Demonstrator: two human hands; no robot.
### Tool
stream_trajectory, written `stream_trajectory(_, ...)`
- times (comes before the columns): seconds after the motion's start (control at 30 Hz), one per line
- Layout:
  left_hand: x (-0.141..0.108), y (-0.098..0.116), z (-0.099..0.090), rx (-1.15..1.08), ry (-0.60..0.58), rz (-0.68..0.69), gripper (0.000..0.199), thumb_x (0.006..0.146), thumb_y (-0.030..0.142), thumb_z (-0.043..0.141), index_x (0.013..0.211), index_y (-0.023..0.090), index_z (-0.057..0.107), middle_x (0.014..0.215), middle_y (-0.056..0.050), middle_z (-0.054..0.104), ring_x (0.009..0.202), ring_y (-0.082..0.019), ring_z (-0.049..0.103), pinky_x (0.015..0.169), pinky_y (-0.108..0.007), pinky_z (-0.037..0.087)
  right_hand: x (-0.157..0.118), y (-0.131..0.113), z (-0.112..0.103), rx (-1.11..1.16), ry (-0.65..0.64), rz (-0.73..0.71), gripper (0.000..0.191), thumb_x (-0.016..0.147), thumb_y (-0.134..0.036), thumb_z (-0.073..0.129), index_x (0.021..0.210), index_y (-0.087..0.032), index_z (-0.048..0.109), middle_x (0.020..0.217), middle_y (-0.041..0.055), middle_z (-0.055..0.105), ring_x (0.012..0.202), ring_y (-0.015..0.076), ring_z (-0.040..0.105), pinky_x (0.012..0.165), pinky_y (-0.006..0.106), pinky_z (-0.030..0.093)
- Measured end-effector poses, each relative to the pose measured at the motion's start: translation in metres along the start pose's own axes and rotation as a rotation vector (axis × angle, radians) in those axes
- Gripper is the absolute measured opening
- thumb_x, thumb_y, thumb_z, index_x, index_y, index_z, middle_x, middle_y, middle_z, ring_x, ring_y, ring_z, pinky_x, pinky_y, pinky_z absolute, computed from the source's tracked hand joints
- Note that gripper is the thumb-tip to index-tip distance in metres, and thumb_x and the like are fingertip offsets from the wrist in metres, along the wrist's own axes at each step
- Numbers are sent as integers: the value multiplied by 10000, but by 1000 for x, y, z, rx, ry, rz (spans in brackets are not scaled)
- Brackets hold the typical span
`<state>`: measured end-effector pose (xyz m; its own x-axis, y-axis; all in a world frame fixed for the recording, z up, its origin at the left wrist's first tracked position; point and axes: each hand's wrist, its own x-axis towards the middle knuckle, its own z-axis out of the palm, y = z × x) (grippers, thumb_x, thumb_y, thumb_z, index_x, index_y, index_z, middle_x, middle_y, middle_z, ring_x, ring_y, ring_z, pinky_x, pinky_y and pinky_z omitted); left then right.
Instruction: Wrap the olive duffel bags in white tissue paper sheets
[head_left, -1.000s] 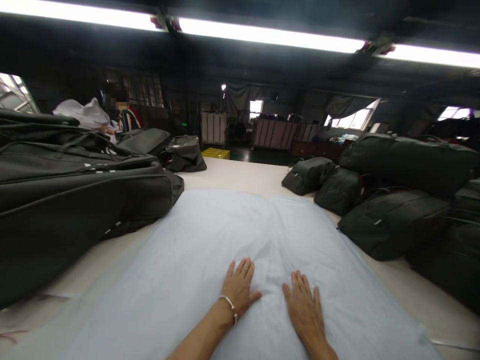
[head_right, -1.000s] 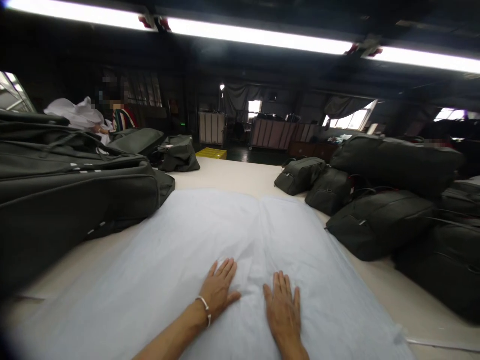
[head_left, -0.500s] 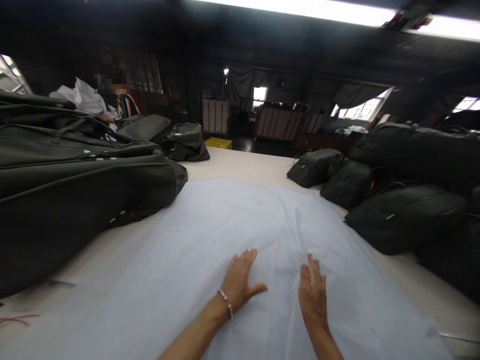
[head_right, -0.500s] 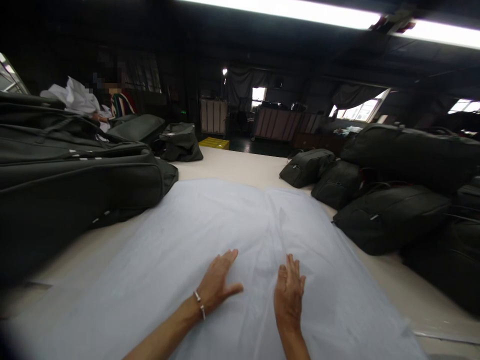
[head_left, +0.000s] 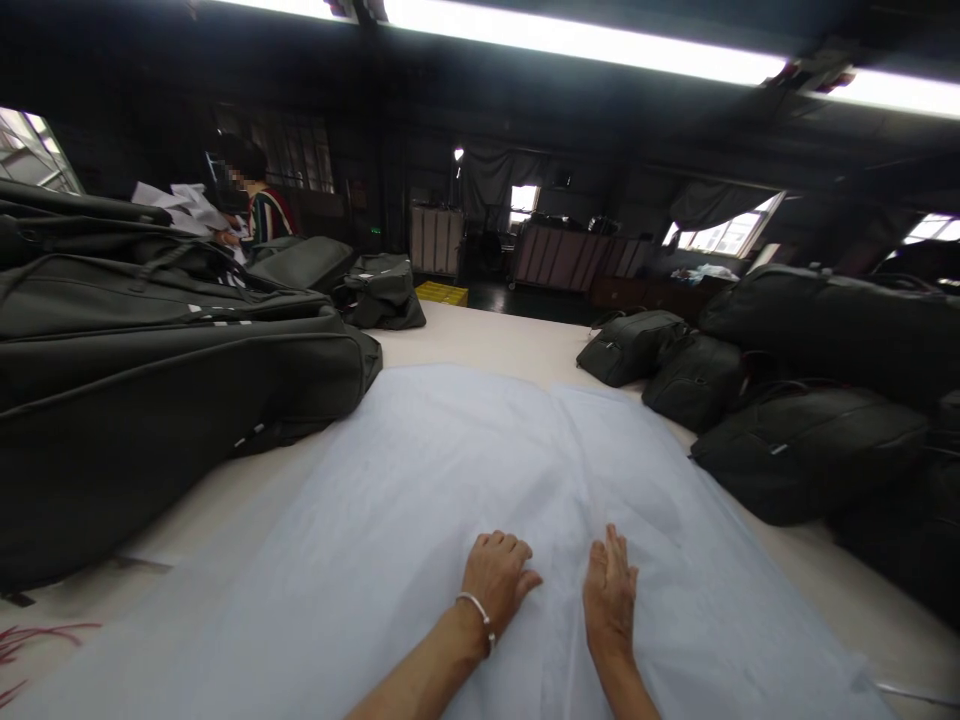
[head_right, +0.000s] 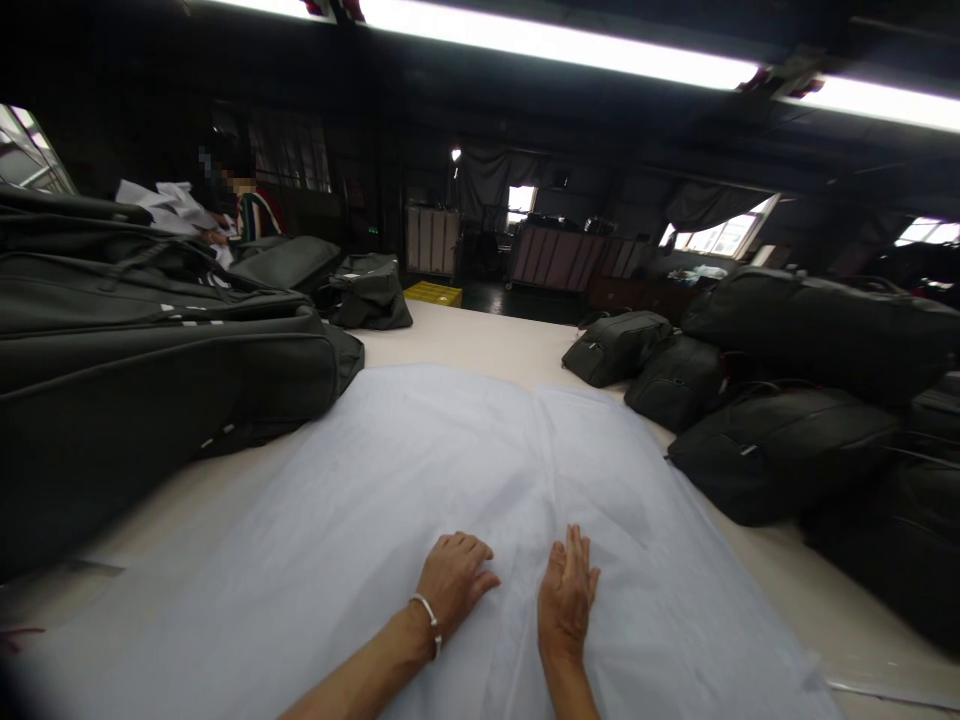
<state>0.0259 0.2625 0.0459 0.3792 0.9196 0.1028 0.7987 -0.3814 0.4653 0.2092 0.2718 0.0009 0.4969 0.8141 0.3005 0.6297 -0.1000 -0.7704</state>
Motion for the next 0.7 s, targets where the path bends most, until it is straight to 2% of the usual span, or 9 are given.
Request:
stream_trajectory(0.1, 1, 19, 0, -2, 59, -62, 475, 794, 547, 685, 1106, 200, 592, 1089, -84, 639, 1017, -283, 562, 904, -449, 440, 0, 6, 2, 30, -3, 45, 790, 880, -557, 178, 1410, -13, 395, 1490, 205, 390, 1442, 316, 237, 1162, 567, 103)
stream_trajectory(0.17, 7, 28, 3, 18, 56, -79, 567, 689, 543, 760, 1084, 169, 597, 1087, -121, 617, 1019, -325, 538, 908, -490, 422, 0, 8, 3, 43, -6, 66, 782, 881, -562, 176, 1419, -37, 389, 1496, 192, 385, 1444, 301, 236, 1164, 559, 109)
stream_trajectory(0.2, 11, 31, 5, 27, 48, -87, 537, 685, 496, 766, 1067, 154, 605, 1081, -138, 612, 1023, -342, 529, 909, -510, 413, 0, 9, 3, 47, -9, 74, 785, 880, -568, 173, 1420, -40, 388, 1498, 191, 383, 1444, 295, 238, 1166, 551, 114)
stream_trajectory(0.3, 22, 32, 13, 15, 40, -115, 285, 796, 273, 643, 1036, 120, 621, 1070, -178, 611, 1050, -363, 519, 910, -538, 390, 1, 9, 2, 52, -17, 84, 811, 878, -587, 160, 1425, -29, 379, 1502, 196, 375, 1444, 288, 240, 1172, 528, 125)
stream_trajectory(0.37, 28, 28, 17, -22, 38, -117, 197, 811, 150, 565, 993, 118, 631, 1048, -178, 624, 1057, -349, 527, 920, -520, 383, 0, 6, 1, 49, -11, 65, 813, 878, -592, 165, 1424, -32, 384, 1502, 192, 377, 1447, 285, 233, 1175, 518, 119)
stream_trajectory(0.47, 32, 18, 17, -114, 52, -134, 143, 792, 113, 562, 916, 141, 626, 1011, -150, 643, 1050, -317, 547, 939, -471, 385, -1, 1, -1, 30, 23, 5, 796, 882, -582, 187, 1401, -25, 418, 1490, 196, 396, 1445, 298, 233, 1173, 529, 104)
stream_trajectory(0.53, 33, 10, 14, -203, 79, -190, 93, 839, 156, 524, 884, 149, 605, 946, -128, 652, 971, -281, 587, 879, -421, 427, -3, -3, -3, 32, 44, -24, 779, 890, -567, 202, 1391, -16, 430, 1483, 203, 404, 1443, 305, 237, 1170, 537, 107)
stream_trajectory(0.63, 34, -3, 1, -364, 123, -266, 295, 966, 238, 297, 904, 148, 571, 879, -102, 657, 800, -206, 627, 709, -318, 468, -4, -8, -5, 49, 56, -28, 752, 905, -551, 204, 1400, -28, 422, 1487, 204, 398, 1446, 300, 231, 1166, 545, 118)
stream_trajectory(0.7, 31, -8, -8, -444, 151, -270, 432, 995, 279, 151, 951, 149, 560, 920, -103, 660, 784, -182, 633, 664, -286, 467, -4, -12, -5, 58, 61, -22, 748, 908, -551, 201, 1405, -36, 416, 1487, 205, 397, 1447, 298, 229, 1164, 550, 121)
